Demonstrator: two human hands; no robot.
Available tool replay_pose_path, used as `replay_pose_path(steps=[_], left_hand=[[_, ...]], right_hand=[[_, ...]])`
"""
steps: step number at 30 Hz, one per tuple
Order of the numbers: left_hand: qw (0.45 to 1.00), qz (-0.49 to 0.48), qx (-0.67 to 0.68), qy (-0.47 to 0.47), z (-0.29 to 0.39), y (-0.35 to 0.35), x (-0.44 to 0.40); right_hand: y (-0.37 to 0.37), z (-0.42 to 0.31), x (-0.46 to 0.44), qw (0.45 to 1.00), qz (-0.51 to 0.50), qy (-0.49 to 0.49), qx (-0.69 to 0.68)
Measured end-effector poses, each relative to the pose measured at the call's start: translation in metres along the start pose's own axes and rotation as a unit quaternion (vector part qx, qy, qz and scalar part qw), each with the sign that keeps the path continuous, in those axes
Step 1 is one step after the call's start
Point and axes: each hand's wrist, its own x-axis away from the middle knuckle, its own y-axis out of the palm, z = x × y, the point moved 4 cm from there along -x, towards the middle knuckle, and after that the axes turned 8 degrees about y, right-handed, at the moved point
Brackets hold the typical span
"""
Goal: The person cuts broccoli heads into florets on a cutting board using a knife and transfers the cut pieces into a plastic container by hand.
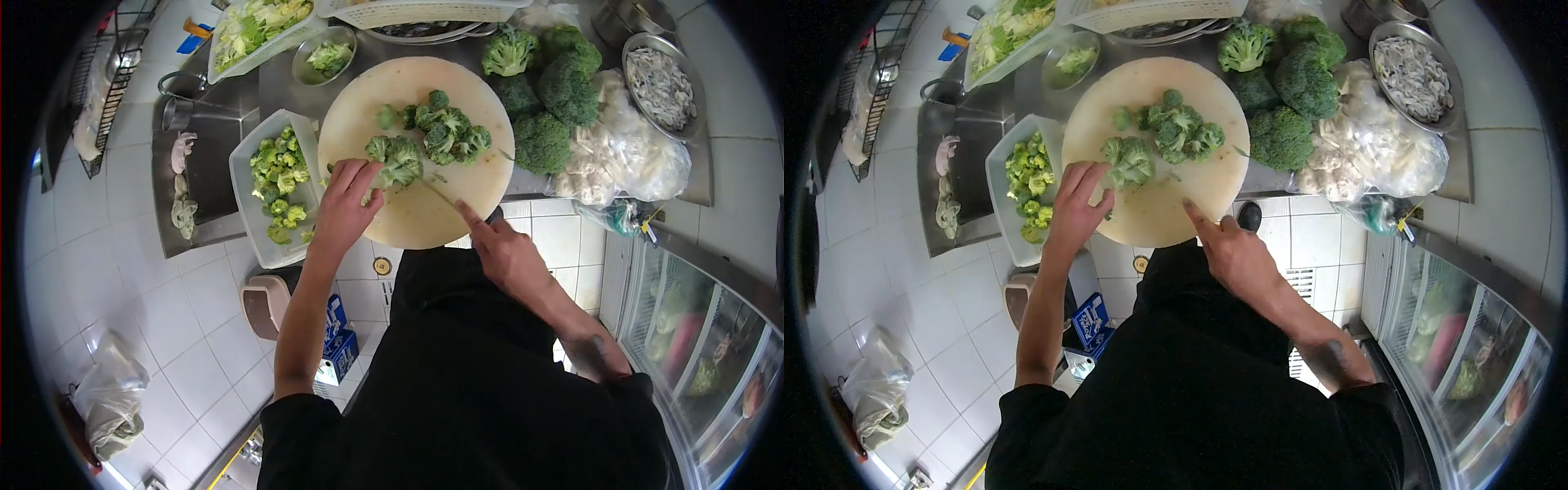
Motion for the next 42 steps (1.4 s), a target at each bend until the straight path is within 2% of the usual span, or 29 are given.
replay_pose_path(steps=[3, 6, 8, 10, 11, 13, 15, 18, 21, 23, 33, 38, 42], left_hand=[[1.0, 0.0, -0.009, 0.005, -0.004, 0.001, 0.0], [0.999, -0.004, -0.017, -0.034, -0.01, -0.001, 0.015], [0.998, 0.006, -0.022, -0.066, -0.016, 0.002, 0.024], [0.986, 0.048, 0.0, -0.162, -0.024, 0.01, 0.044], [0.985, 0.05, -0.002, -0.163, -0.024, 0.017, 0.051], [0.965, 0.101, 0.076, -0.231, -0.023, 0.033, 0.064], [0.958, 0.122, 0.081, -0.245, -0.013, 0.044, 0.066], [0.961, 0.119, 0.082, -0.235, -0.001, 0.053, 0.062], [0.985, 0.082, 0.023, -0.153, 0.008, 0.054, 0.056], [0.985, 0.084, 0.037, -0.146, 0.009, 0.059, 0.063], [0.984, 0.101, 0.075, -0.129, 0.008, 0.056, 0.058], [0.991, 0.077, 0.056, -0.097, 0.015, 0.066, 0.059], [0.989, 0.093, 0.05, -0.105, 0.02, 0.066, 0.058]], right_hand=[[0.011, 0.012, -0.003, 0.989, -0.107, 0.063, 0.077], [-0.014, 0.013, -0.003, 0.998, -0.056, 0.035, -0.022], [-0.026, 0.02, -0.005, 0.998, -0.039, 0.038, -0.012], [-0.035, 0.021, -0.007, 0.999, -0.014, 0.049, 0.011], [-0.036, 0.016, -0.006, 0.999, -0.015, 0.046, 0.01], [-0.037, 0.004, -0.002, 0.999, -0.01, 0.032, 0.04], [-0.031, -0.008, 0.003, 0.997, -0.025, 0.012, 0.07], [-0.019, -0.02, 0.006, 0.986, -0.069, -0.018, 0.151], [-0.011, -0.021, 0.004, 0.97, -0.11, -0.042, 0.211], [-0.006, -0.019, 0.001, 0.956, -0.149, -0.021, 0.251], [0.005, -0.02, -0.012, 0.94, -0.133, -0.053, 0.309], [0.02, -0.028, -0.025, 0.924, -0.194, 0.013, 0.329], [0.05, 0.009, -0.04, 0.936, -0.172, -0.01, 0.307]])
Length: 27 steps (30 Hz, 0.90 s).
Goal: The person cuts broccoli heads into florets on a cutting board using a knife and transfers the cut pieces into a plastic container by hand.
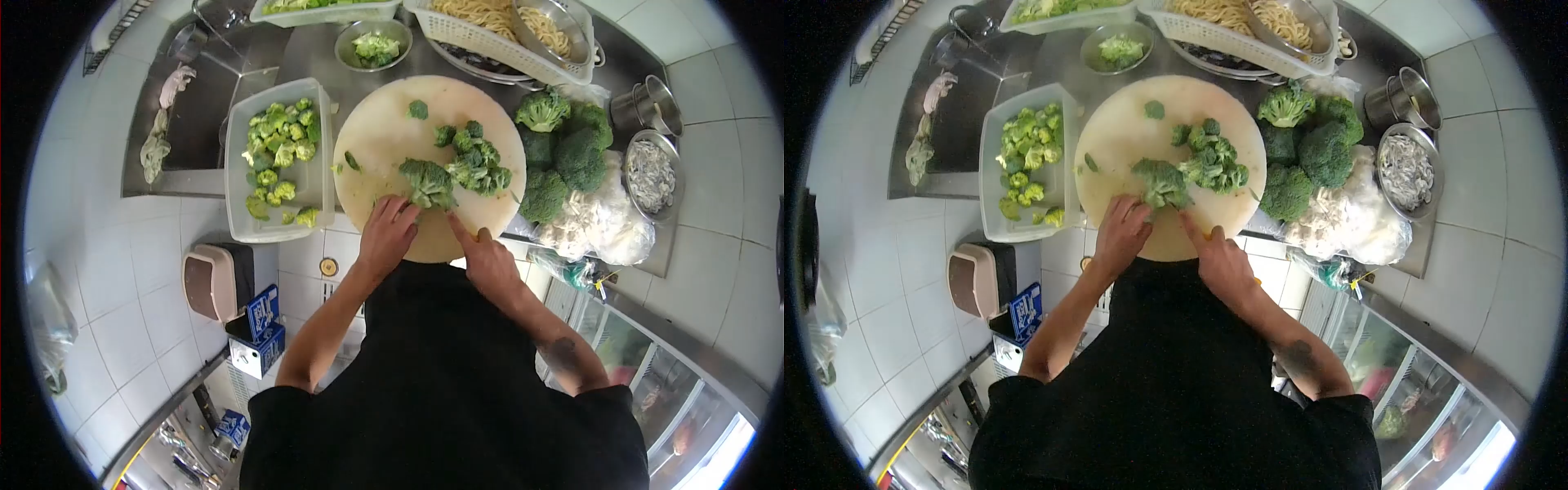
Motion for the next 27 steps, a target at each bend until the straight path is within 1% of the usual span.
replay_pose_path(steps=[1, 3, 4, 5, 6, 8, 10, 12, 13, 15, 16, 18, 19, 21, 23, 25, 27], left_hand=[[1.0, 0.0, -0.002, 0.005, 0.0, 0.0, 0.004], [0.979, 0.091, 0.101, -0.154, -0.021, -0.009, 0.012], [0.982, 0.131, 0.057, -0.125, -0.028, -0.025, 0.003], [0.971, 0.183, 0.057, -0.141, -0.041, -0.037, -0.006], [0.969, 0.191, 0.019, -0.155, -0.057, -0.051, -0.024], [0.965, 0.198, 0.051, -0.162, -0.099, -0.069, -0.071], [0.961, 0.224, 0.103, -0.126, -0.144, -0.073, -0.126], [0.98, 0.104, 0.03, -0.169, -0.161, -0.078, -0.166], [0.981, 0.096, 0.028, -0.168, -0.144, -0.085, -0.169], [0.997, 0.049, 0.053, -0.031, -0.097, -0.086, -0.175], [0.988, -0.058, 0.139, 0.041, -0.081, -0.077, -0.168], [0.955, -0.23, 0.168, 0.087, -0.04, -0.057, -0.138], [0.953, -0.236, 0.17, 0.089, -0.027, -0.048, -0.129], [0.931, -0.317, 0.006, 0.181, -0.009, -0.023, -0.109], [0.929, -0.323, -0.008, 0.18, -0.011, -0.008, -0.103], [0.927, -0.328, -0.026, 0.181, -0.013, -0.009, -0.104], [0.965, -0.221, 0.025, 0.139, -0.018, -0.025, -0.105]], right_hand=[[0.001, 0.004, 0.002, 1.0, 0.005, 0.0, -0.002], [0.003, 0.011, 0.007, 0.999, -0.009, -0.005, -0.03], [-0.002, 0.011, 0.012, 0.999, -0.012, 0.0, -0.035], [-0.001, 0.013, 0.016, 0.999, -0.007, 0.003, -0.039], [0.0, 0.015, 0.021, 0.999, 0.01, 0.003, -0.048], [-0.004, 0.016, 0.025, 0.998, 0.029, 0.001, -0.058], [-0.009, 0.012, 0.028, 0.999, -0.001, 0.02, -0.043], [-0.016, 0.009, 0.035, 0.998, 0.012, 0.011, -0.062], [-0.022, 0.008, 0.04, 0.997, 0.029, 0.001, -0.074], [-0.032, 0.009, 0.052, 0.997, 0.026, 0.015, -0.077], [-0.032, 0.011, 0.06, 0.998, 0.013, 0.019, -0.065], [-0.03, 0.016, 0.068, 0.998, 0.001, 0.031, -0.06], [-0.029, 0.018, 0.072, 0.997, 0.002, 0.031, -0.067], [-0.023, 0.023, 0.075, 0.997, 0.002, 0.032, -0.075], [-0.014, 0.028, 0.071, 0.998, 0.007, 0.035, -0.059], [-0.014, 0.033, 0.069, 0.997, 0.014, 0.034, -0.068], [-0.015, 0.04, 0.07, 0.997, 0.015, 0.032, -0.076]])
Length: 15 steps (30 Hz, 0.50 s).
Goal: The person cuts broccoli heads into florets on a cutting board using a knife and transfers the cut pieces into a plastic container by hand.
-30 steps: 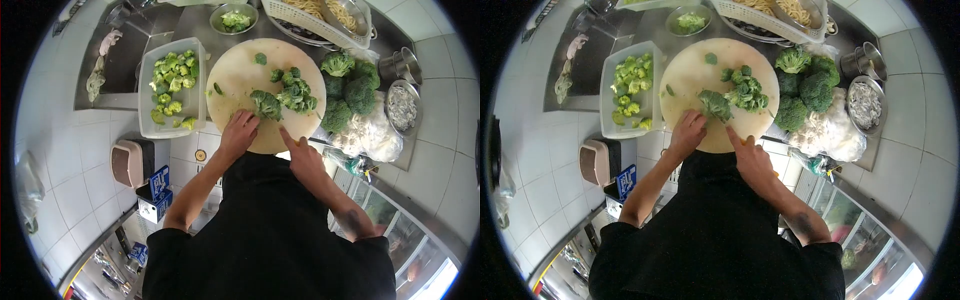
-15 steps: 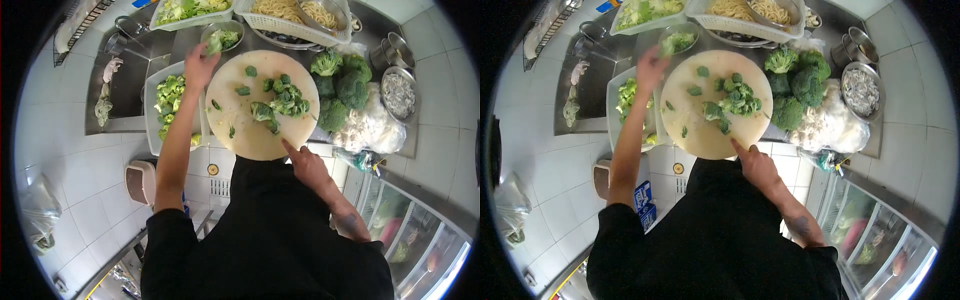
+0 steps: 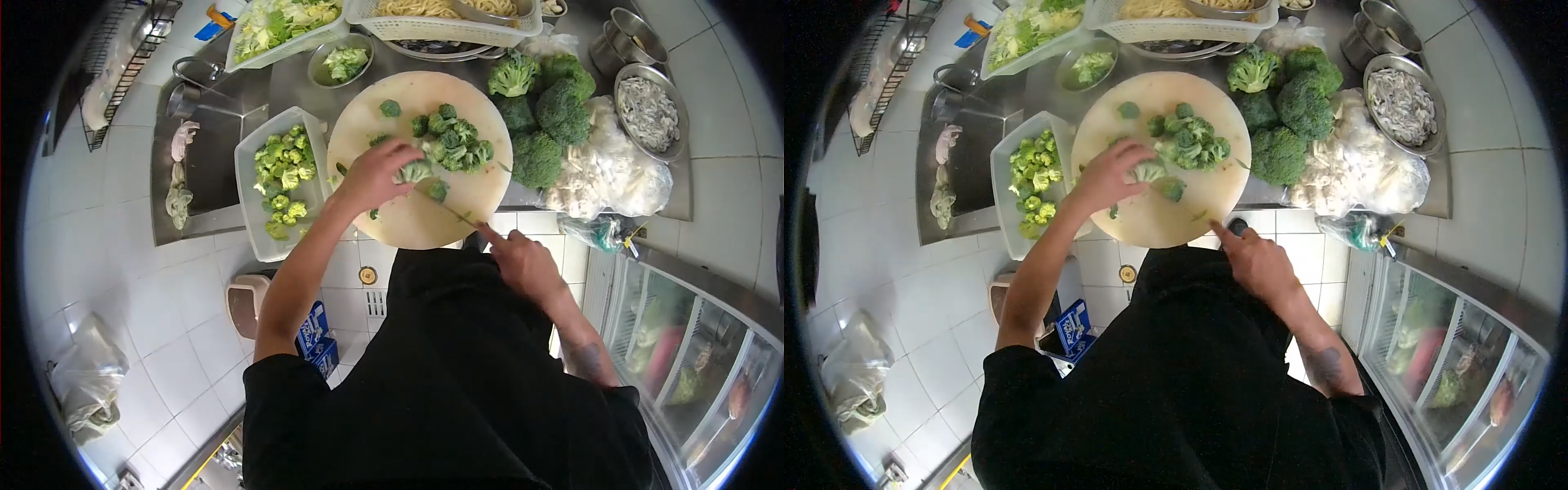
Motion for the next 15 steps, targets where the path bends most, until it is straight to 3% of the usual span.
replay_pose_path(steps=[1, 3, 4, 6, 8, 10, 11, 15], left_hand=[[1.0, 0.0, -0.002, -0.002, 0.0, -0.001, 0.004], [0.943, 0.141, 0.232, -0.193, -0.018, -0.005, 0.021], [0.943, 0.143, 0.229, -0.196, -0.018, 0.0, 0.029], [0.882, 0.176, 0.302, -0.316, -0.022, 0.02, 0.057], [0.86, 0.204, 0.321, -0.341, -0.008, 0.044, 0.069], [0.803, 0.256, 0.396, -0.366, -0.001, 0.06, 0.079], [0.843, 0.219, 0.316, -0.377, 0.0, 0.061, 0.085], [0.797, 0.263, 0.356, -0.411, 0.02, 0.07, 0.094]], right_hand=[[-0.004, 0.005, -0.001, 1.0, 0.018, 0.002, -0.017], [-0.009, 0.014, -0.002, 0.997, 0.044, 0.02, -0.064], [-0.009, 0.013, -0.004, 0.997, 0.043, 0.016, -0.064], [-0.012, 0.012, -0.006, 0.995, 0.048, 0.019, -0.09], [-0.011, 0.002, -0.005, 0.992, 0.056, 0.001, -0.115], [-0.013, -0.013, -0.005, 0.982, 0.073, -0.03, -0.171], [-0.015, -0.02, -0.004, 0.98, 0.079, -0.036, -0.178], [-0.01, -0.031, -0.005, 0.982, 0.088, -0.039, -0.164]])
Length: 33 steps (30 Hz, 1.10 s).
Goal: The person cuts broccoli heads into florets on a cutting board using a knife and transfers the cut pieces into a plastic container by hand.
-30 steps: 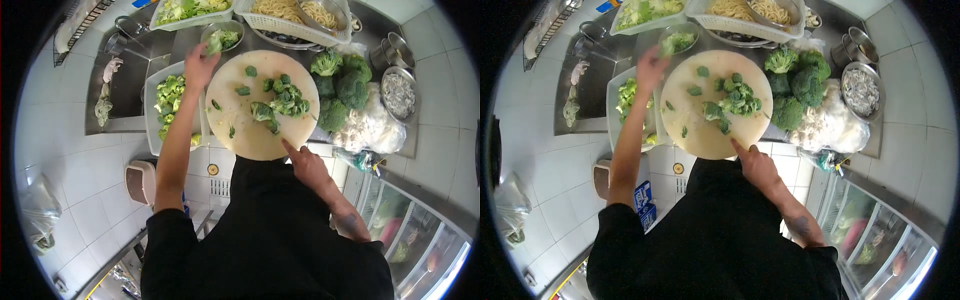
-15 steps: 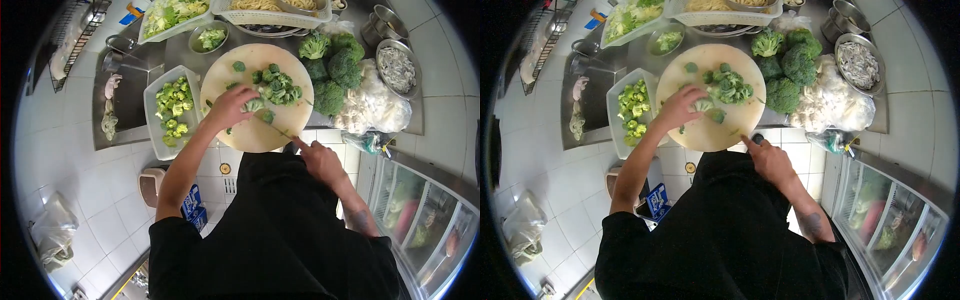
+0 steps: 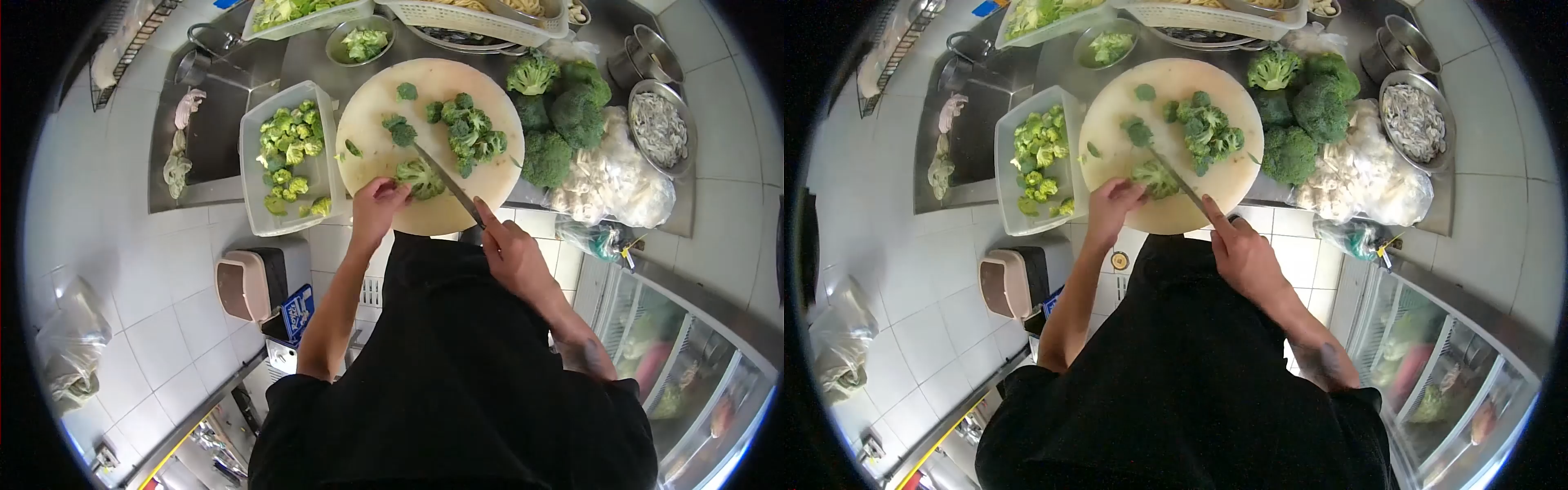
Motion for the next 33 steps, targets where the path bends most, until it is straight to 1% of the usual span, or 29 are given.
replay_pose_path(steps=[2, 3, 5, 9, 11, 12, 14, 17, 21, 22, 23, 24, 26, 27, 28, 29, 30, 31, 32, 33], left_hand=[[0.988, 0.038, 0.141, -0.041, -0.002, 0.008, 0.016], [0.988, 0.039, 0.142, -0.044, -0.004, 0.008, 0.018], [0.975, 0.045, 0.206, -0.07, -0.01, 0.011, 0.019], [0.975, 0.044, 0.208, -0.061, -0.011, 0.012, 0.022], [0.982, 0.041, 0.176, -0.055, -0.008, 0.011, 0.021], [0.982, 0.041, 0.177, -0.056, -0.009, 0.011, 0.021], [0.983, 0.04, 0.172, -0.052, -0.011, 0.011, 0.02], [0.986, 0.04, 0.148, -0.059, -0.016, 0.007, 0.02], [0.99, 0.03, 0.12, -0.066, -0.015, 0.0, 0.018], [0.999, 0.046, 0.018, -0.014, -0.01, -0.004, 0.016], [0.994, 0.064, -0.083, 0.043, -0.005, -0.007, 0.012], [0.993, 0.065, -0.084, 0.043, 0.0, -0.006, 0.009], [0.972, 0.056, -0.173, 0.148, 0.023, 0.001, 0.005], [0.972, 0.061, -0.174, 0.145, 0.025, 0.002, 0.002], [0.944, 0.028, -0.248, 0.217, 0.032, 0.007, -0.003], [0.903, -0.005, -0.319, 0.287, 0.04, 0.014, -0.006], [0.903, -0.002, -0.32, 0.287, 0.05, 0.017, -0.007], [0.906, -0.059, -0.347, 0.235, 0.058, 0.025, -0.009], [0.904, -0.113, -0.371, 0.18, 0.061, 0.032, -0.01], [0.904, -0.101, -0.376, 0.177, 0.063, 0.036, -0.013]], right_hand=[[0.004, -0.004, 0.0, 1.0, -0.017, -0.011, 0.023], [0.005, -0.005, 0.001, 0.999, -0.019, -0.011, 0.024], [0.007, -0.007, 0.002, 0.998, -0.042, -0.007, 0.048], [0.005, -0.013, 0.002, 0.995, -0.051, -0.005, 0.086], [0.004, -0.016, 0.001, 0.989, -0.07, 0.002, 0.13], [0.003, -0.017, 0.001, 0.989, -0.071, 0.003, 0.131], [0.003, -0.016, 0.001, 0.986, -0.104, 0.011, 0.13], [0.032, 0.009, 0.002, 0.986, -0.103, 0.011, 0.134], [0.029, 0.015, -0.001, 0.984, -0.13, 0.029, 0.116], [0.023, 0.015, -0.001, 0.987, -0.13, 0.023, 0.094], [0.014, 0.014, -0.003, 0.989, -0.129, 0.014, 0.075], [0.006, 0.011, -0.003, 0.989, -0.128, 0.013, 0.075], [-0.015, 0.005, 0.001, 0.995, -0.097, 0.033, 0.021], [-0.021, 0.001, 0.002, 0.994, -0.101, 0.029, 0.021], [-0.029, -0.003, 0.001, 0.997, -0.071, 0.034, 0.006], [-0.035, -0.003, 0.0, 0.998, -0.039, 0.039, -0.01], [-0.036, 0.0, -0.001, 0.999, -0.01, 0.037, -0.032], [-0.035, 0.003, -0.001, 0.999, -0.012, 0.033, -0.031], [-0.036, 0.007, -0.001, 0.999, 0.012, 0.038, -0.023], [-0.037, 0.008, -0.004, 0.999, 0.034, 0.039, -0.017]])
